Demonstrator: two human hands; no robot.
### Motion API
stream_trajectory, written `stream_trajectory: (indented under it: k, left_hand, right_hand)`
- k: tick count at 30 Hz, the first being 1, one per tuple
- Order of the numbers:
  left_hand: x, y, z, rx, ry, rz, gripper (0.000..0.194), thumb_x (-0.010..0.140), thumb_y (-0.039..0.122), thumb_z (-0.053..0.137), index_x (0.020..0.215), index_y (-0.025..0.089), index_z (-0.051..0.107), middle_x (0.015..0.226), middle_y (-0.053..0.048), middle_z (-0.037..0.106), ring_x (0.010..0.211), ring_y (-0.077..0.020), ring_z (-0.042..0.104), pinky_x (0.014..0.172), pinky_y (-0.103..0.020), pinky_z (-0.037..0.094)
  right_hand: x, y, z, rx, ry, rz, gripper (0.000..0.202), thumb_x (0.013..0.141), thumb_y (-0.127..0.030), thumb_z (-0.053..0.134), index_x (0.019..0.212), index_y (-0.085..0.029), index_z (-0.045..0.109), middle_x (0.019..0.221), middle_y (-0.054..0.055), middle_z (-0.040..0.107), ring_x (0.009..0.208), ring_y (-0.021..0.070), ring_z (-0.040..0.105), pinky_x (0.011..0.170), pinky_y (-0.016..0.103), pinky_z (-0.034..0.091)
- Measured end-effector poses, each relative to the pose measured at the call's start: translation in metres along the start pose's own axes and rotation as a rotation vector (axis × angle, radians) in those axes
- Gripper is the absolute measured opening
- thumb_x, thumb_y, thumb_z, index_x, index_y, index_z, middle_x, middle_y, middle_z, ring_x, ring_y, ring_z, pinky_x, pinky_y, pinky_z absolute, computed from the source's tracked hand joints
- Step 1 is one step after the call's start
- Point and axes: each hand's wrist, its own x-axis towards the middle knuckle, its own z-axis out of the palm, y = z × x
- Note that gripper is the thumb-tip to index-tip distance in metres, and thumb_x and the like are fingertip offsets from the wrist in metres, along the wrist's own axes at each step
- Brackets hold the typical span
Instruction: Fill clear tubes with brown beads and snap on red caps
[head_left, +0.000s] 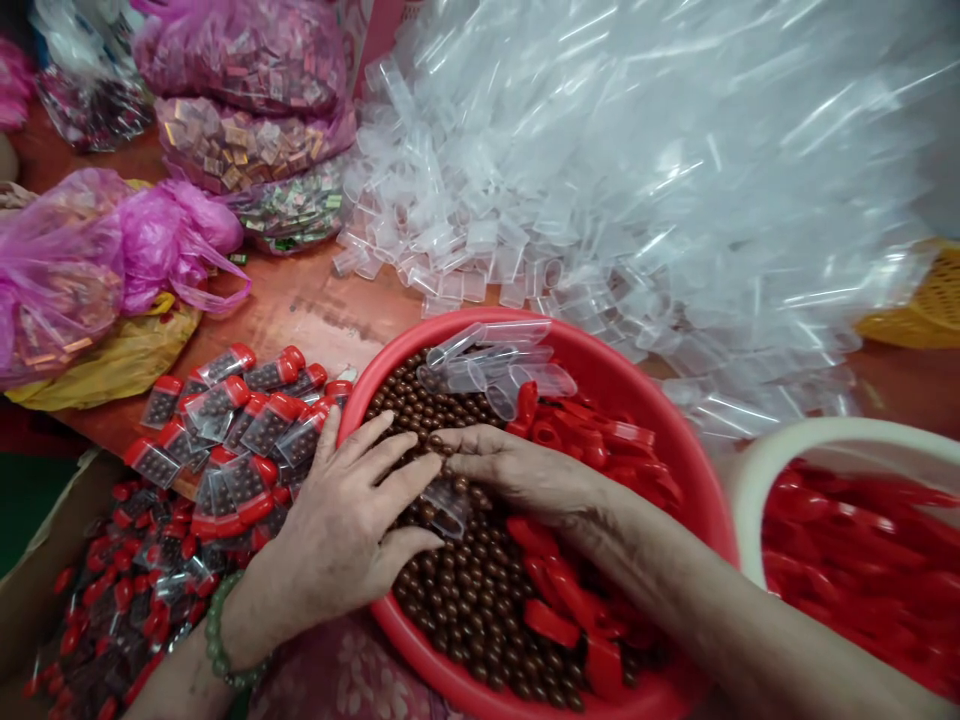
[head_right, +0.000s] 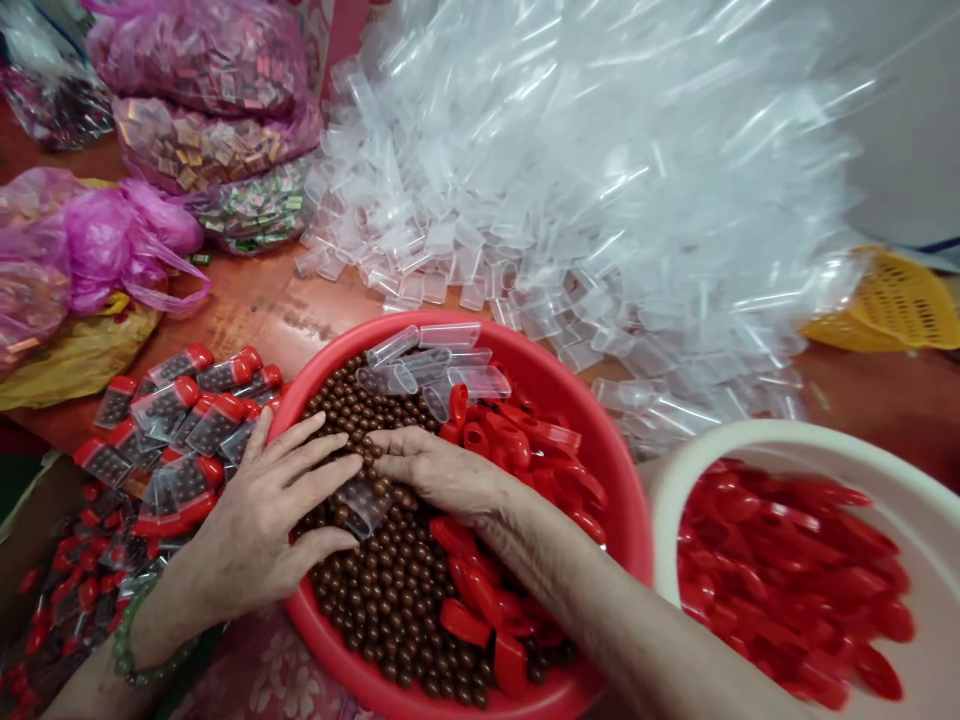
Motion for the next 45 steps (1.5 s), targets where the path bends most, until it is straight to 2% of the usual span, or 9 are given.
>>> stream_trajectory:
  k: [5,8,11,14,20,26,34,39,45]
  left_hand:
    - [0.013,0.005,0.003,-0.04,0.142,0.103,0.022,0.091,0.026,0.064,0.111,0.018,0.067,0.128,-0.009,0.069,0.133,-0.0368,0.051,0.114,-0.07,0.026]
    - [0.02,0.008,0.002,-0.221,0.186,0.203,0.012,0.092,0.021,0.062,0.1,0.012,0.066,0.12,-0.015,0.071,0.129,-0.0302,0.056,0.113,-0.051,0.041]
    - [0.022,0.011,0.0,-0.4,0.139,0.186,0.009,0.093,0.017,0.057,0.099,0.01,0.061,0.119,-0.018,0.07,0.121,-0.0217,0.062,0.104,-0.032,0.05]
    - [0.019,0.013,-0.002,-0.396,0.059,0.088,0.013,0.095,0.015,0.053,0.107,0.011,0.057,0.122,-0.017,0.067,0.115,-0.0189,0.065,0.097,-0.027,0.052]
    - [0.019,0.014,-0.003,-0.447,-0.053,-0.04,0.009,0.093,0.016,0.055,0.101,0.017,0.055,0.105,-0.008,0.069,0.093,-0.0152,0.066,0.082,-0.025,0.051]
    - [0.024,0.016,-0.002,-0.561,-0.071,-0.135,0.007,0.09,0.018,0.059,0.097,0.017,0.06,0.091,-0.003,0.068,0.082,-0.0142,0.062,0.077,-0.025,0.048]
    - [0.019,0.025,0.003,-0.731,-0.063,-0.336,0.011,0.09,0.025,0.058,0.099,0.018,0.056,0.086,-0.003,0.066,0.078,-0.0151,0.062,0.071,-0.026,0.046]
    - [0.021,0.036,0.008,-1.013,-0.027,-0.446,0.014,0.089,0.027,0.062,0.097,0.017,0.056,0.087,-0.003,0.065,0.078,-0.0138,0.062,0.071,-0.024,0.047]
    - [0.021,0.036,0.015,-1.451,0.037,-0.527,0.033,0.084,0.038,0.074,0.096,0.016,0.054,0.097,-0.007,0.07,0.086,-0.0165,0.07,0.08,-0.03,0.055]
  right_hand:
    - [0.0,-0.001,0.001,-0.075,-0.034,-0.089,0.051,0.073,-0.068,0.061,0.077,-0.017,0.057,0.061,-0.005,0.048,0.047,0.0067,0.036,0.044,0.022,0.032]
    - [-0.007,-0.01,0.004,-0.173,0.002,-0.151,0.041,0.082,-0.058,0.057,0.083,-0.018,0.061,0.068,-0.001,0.056,0.058,0.0114,0.05,0.056,0.025,0.044]
    - [-0.026,-0.022,0.005,-0.313,0.13,-0.203,0.026,0.092,-0.041,0.051,0.095,-0.019,0.064,0.089,0.005,0.066,0.085,0.0187,0.061,0.082,0.034,0.05]
    - [-0.057,-0.028,0.0,-0.567,0.345,-0.289,0.026,0.096,-0.034,0.044,0.105,-0.021,0.065,0.105,0.009,0.07,0.099,0.0222,0.064,0.092,0.04,0.048]
    - [-0.101,-0.002,-0.005,-0.964,0.472,-0.279,0.019,0.094,-0.037,0.054,0.097,-0.022,0.066,0.096,0.007,0.067,0.089,0.023,0.062,0.08,0.039,0.051]
    - [-0.086,0.028,0.014,-1.282,0.569,-0.265,0.021,0.091,-0.014,0.047,0.082,-0.02,0.064,0.077,0.006,0.065,0.073,0.0243,0.057,0.07,0.043,0.047]
    - [-0.099,0.01,0.008,-0.563,0.744,-0.526,0.023,0.09,-0.037,0.061,0.112,-0.032,0.067,0.105,0.006,0.071,0.093,0.023,0.067,0.077,0.034,0.055]
    - [-0.086,0.003,0.022,-0.012,0.839,-0.485,0.02,0.085,-0.046,0.067,0.098,-0.03,0.067,0.083,0.002,0.066,0.068,0.0171,0.062,0.058,0.027,0.052]
    - [-0.079,0.006,0.033,-0.167,0.92,-0.653,0.012,0.085,-0.037,0.069,0.092,-0.028,0.067,0.087,0.001,0.069,0.077,0.0149,0.067,0.069,0.023,0.056]
